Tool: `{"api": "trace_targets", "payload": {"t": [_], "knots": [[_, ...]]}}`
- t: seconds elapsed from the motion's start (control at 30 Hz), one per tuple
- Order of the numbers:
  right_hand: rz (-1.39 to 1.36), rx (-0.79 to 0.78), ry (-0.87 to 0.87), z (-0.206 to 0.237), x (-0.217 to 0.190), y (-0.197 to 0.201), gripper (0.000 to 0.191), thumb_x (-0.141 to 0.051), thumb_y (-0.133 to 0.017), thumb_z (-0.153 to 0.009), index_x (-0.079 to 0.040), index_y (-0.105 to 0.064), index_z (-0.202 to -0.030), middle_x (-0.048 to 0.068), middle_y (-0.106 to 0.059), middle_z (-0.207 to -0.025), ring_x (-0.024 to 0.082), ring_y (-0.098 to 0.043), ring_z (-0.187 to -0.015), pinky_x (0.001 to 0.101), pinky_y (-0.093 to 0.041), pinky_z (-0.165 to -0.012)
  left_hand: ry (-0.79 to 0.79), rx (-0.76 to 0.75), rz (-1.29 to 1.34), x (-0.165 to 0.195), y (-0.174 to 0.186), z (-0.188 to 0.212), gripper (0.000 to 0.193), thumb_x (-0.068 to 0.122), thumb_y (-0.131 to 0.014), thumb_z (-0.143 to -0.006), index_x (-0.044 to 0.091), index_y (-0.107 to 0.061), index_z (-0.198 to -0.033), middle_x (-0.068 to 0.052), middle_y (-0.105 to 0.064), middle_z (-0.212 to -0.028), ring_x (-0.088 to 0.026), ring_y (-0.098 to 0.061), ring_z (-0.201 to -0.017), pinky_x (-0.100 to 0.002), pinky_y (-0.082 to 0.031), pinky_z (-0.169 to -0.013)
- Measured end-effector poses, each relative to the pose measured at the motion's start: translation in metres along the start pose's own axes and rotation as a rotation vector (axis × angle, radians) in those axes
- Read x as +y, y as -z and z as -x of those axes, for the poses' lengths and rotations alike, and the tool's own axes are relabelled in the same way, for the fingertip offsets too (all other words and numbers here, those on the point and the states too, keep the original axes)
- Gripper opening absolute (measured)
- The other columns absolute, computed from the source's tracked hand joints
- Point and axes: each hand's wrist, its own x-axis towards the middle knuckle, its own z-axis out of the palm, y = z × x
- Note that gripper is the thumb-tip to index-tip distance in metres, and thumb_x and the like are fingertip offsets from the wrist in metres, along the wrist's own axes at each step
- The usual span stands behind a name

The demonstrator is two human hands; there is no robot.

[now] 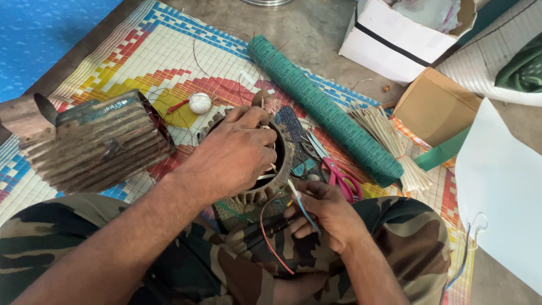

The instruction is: The person sits on the floor working on an electric motor stator. They cut and strip wire insulation with scissors and pliers, scrape wire ends, and insert thin wooden wedges into the stator slots, handling the winding wires by hand.

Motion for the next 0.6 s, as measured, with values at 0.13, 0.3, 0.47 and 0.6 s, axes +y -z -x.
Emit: {"api": "trace_targets", "payload": {"t": [0.13, 0.3, 0.47, 0.6], "knots": [[0.154, 0.051, 0.213, -0.015, 0.012, -0.003, 0.024, -0.022, -0.067, -0.096, -0.002, -0.078, -0.103, 0.01, -0.074, -0.084, 0.015, -0.069, -0.065, 0.0307, -0.055, -0.056, -0.028, -0.06, -0.041, 0.003, 0.001, -0.001, 0.011, 0.014, -0.071, -0.072, 0.013, -0.079, -0.079, -0.002, -0.072, -0.103, -0.029, -0.054, -0.122, -0.048, -0.039, -0.109], [0.758, 0.358, 0.575, -0.009, 0.012, -0.007, 0.019, -0.023, -0.07, -0.093, -0.004, -0.075, -0.094, 0.014, -0.069, -0.073, 0.026, -0.069, -0.063, 0.0389, -0.053, -0.061, -0.058, -0.094, 0.022, -0.002, 0.012, -0.005, 0.02, 0.016, -0.073, -0.073, 0.013, -0.078, -0.092, -0.004, -0.07, -0.106, -0.03, -0.051, -0.124, -0.052, -0.032, -0.112], [1.002, 0.495, 0.629, 0.008, -0.007, -0.013, 0.019, -0.027, -0.072, -0.086, -0.011, -0.078, -0.094, 0.016, -0.071, -0.078, 0.038, -0.069, -0.077, 0.0483, -0.052, -0.066, -0.032, -0.175, 0.181, -0.031, 0.023, -0.006, 0.018, 0.022, -0.076, -0.077, 0.016, -0.078, -0.093, -0.003, -0.069, -0.11, -0.029, -0.049, -0.127, -0.052, -0.031, -0.11], [1.063, 0.489, 0.515, 0.016, -0.016, -0.014, 0.021, -0.031, -0.071, -0.086, -0.013, -0.078, -0.095, 0.016, -0.072, -0.078, 0.039, -0.069, -0.08, 0.0501, -0.053, -0.068, -0.116, -0.163, 0.195, -0.029, 0.011, -0.004, 0.017, 0.024, -0.075, -0.079, 0.015, -0.076, -0.092, -0.003, -0.07, -0.109, -0.028, -0.051, -0.125, -0.052, -0.032, -0.111]]}}
